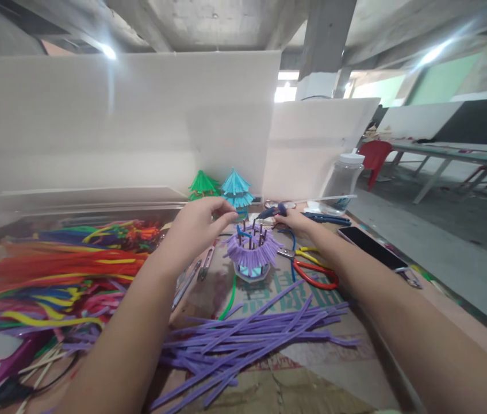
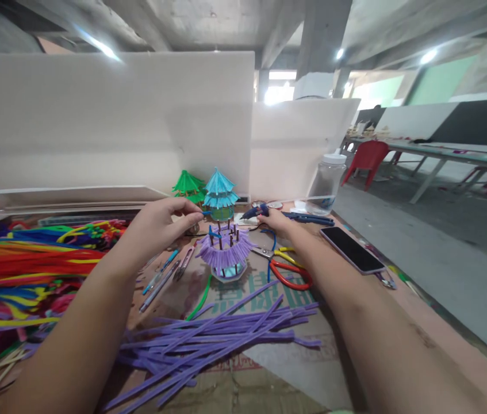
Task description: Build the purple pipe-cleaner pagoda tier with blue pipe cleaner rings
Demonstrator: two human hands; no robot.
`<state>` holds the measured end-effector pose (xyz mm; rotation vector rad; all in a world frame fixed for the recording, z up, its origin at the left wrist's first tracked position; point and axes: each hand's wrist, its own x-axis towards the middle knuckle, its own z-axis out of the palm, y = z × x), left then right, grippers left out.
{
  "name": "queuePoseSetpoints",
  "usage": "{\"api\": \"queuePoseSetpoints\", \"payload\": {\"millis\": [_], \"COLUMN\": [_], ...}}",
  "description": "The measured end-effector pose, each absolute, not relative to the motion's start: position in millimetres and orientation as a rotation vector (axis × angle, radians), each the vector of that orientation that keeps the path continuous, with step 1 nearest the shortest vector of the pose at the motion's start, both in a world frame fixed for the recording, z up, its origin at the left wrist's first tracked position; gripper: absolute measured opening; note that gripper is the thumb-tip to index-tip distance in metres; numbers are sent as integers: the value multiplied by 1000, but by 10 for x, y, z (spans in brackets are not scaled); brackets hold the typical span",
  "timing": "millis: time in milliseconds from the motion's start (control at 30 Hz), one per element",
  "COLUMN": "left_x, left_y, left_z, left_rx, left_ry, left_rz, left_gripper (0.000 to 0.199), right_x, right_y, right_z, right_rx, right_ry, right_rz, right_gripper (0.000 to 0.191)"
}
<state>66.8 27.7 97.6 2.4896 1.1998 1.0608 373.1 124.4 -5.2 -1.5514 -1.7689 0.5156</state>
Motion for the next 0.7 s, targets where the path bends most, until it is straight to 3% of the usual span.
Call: {"api": "queuePoseSetpoints", "payload": {"millis": [267,467,567,700], "left_x": [690,718,731,774], "left_y": [304,318,298,248], "left_z": [962,934,933,931], "left_rx": [2494,2500,2515,2488], "left_ry": [1163,1112,1092,1074], "left_rz": [1085,1064,1070,1059], "left_gripper": [22,19,18,17], "right_x": [3811,3887,3719,3301], "right_y": [1061,643,370,42], "right_z": [11,409,719,968], "right_rx": [-1931,-1989,-1805,-1132], "right_ry": [-1819,-1855,-1893,-1987], "right_rz": [267,20,-27,42], "right_gripper": [40,20,27,22]}}
